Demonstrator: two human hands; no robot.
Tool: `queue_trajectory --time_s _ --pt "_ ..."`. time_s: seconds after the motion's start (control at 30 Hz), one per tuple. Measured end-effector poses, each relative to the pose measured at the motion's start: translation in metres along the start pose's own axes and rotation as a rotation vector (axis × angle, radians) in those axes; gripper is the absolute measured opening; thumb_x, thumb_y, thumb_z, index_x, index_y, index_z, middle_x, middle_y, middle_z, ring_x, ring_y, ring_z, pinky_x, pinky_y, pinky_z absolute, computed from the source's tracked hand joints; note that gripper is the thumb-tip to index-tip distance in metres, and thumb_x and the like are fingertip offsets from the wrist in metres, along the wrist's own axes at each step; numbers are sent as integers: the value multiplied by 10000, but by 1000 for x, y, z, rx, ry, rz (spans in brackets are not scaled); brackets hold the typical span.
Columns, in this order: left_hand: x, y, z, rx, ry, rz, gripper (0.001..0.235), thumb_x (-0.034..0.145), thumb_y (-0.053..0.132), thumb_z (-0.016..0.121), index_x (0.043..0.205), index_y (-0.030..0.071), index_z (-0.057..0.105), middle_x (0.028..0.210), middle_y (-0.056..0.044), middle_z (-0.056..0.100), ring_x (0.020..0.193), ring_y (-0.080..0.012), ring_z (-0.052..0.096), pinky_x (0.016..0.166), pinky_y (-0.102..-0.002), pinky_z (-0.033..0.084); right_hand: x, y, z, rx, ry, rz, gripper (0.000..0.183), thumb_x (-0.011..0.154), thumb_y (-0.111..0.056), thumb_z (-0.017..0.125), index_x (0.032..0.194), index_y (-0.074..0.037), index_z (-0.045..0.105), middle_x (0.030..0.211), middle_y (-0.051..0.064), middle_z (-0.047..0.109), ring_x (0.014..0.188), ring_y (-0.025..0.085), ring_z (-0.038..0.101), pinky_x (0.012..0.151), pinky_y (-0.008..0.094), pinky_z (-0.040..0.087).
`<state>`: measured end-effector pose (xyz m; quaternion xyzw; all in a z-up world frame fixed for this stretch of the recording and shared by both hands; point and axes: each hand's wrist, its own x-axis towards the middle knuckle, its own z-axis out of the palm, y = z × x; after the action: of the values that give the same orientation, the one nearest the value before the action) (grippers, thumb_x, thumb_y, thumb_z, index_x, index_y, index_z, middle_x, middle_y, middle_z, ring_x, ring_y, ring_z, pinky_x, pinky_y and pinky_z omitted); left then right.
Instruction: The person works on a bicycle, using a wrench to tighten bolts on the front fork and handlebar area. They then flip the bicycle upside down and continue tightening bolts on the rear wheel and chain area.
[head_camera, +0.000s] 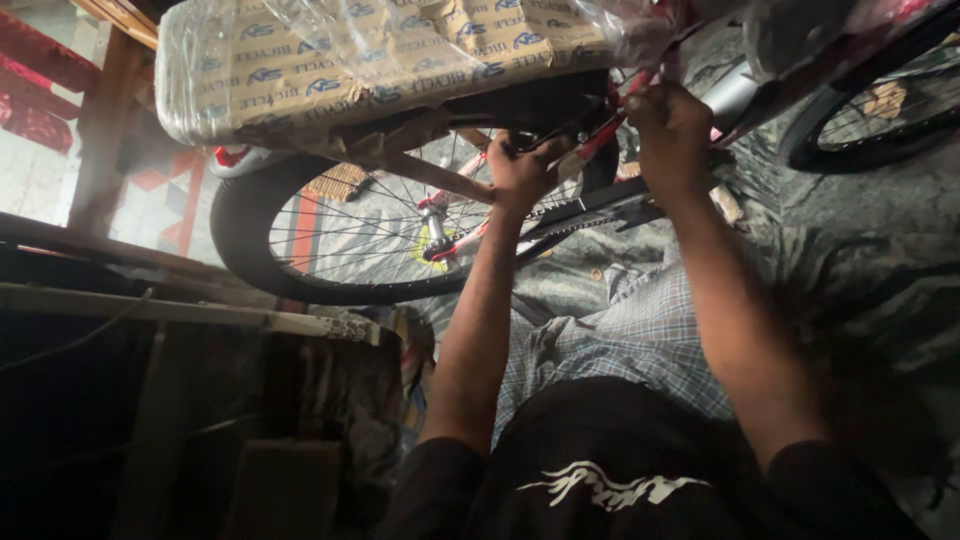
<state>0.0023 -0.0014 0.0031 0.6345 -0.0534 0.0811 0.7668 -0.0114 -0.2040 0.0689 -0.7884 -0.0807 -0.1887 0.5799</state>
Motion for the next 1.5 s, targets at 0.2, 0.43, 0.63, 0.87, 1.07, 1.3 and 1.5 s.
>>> queue_trajectory --time_s 0.2,0.43,0.63,0.87,1.07,1.3,1.5 --pt "-2 4 3 53 40 -16 151 812 59 864 912 -6 772 840 -35 783 728 -106 717 651 -274 558 -1 2 5 406 90 146 116 1039 -143 693 954 -67 671 822 -23 629 733 83 552 680 252 422" --pt "-6 8 -1 364 -11 247 185 751 113 901 880 43 789 797 -19 773 694 -62 702 632 -251 548 -41 13 49 505 175 209 47 949 -27 731 991 -28 710 858 16 679 712 88 560 670 241 444" --pt "-3 8 -2 526 -15 419 178 771 112 893 910 45 804 853 -33 778 739 -86 708 673 -252 566 -38 20 65 562 176 195 11 936 -27 673 935 -15 674 853 23 700 770 93 660 736 247 532" --pt "-3 4 3 -357 38 -234 141 772 56 827 881 5 753 788 -19 773 643 -104 722 553 -285 566 -37 3 79 347 387 111 126 993 -51 669 881 -17 622 780 36 642 696 93 579 671 269 477" --pt "-2 2 1 239 19 127 145 807 43 884 860 -21 765 777 -38 759 680 -99 690 617 -262 548 -26 -21 52 435 387 -41 306 780 30 706 1054 -54 599 963 -57 653 877 42 624 805 233 524" --pt "-2 0 1 126 34 72 216 770 91 896 902 21 741 813 -10 768 698 -63 702 619 -247 562 -12 14 27 393 210 173 97 990 -108 720 1002 -26 668 796 -37 564 675 65 439 606 255 342" --pt "-1 -9 -3 185 51 72 215 766 128 913 875 41 749 804 -8 762 698 -72 701 631 -240 559 37 59 7 305 496 0 295 1075 -321 739 983 -56 645 812 -10 602 682 81 500 618 257 399"
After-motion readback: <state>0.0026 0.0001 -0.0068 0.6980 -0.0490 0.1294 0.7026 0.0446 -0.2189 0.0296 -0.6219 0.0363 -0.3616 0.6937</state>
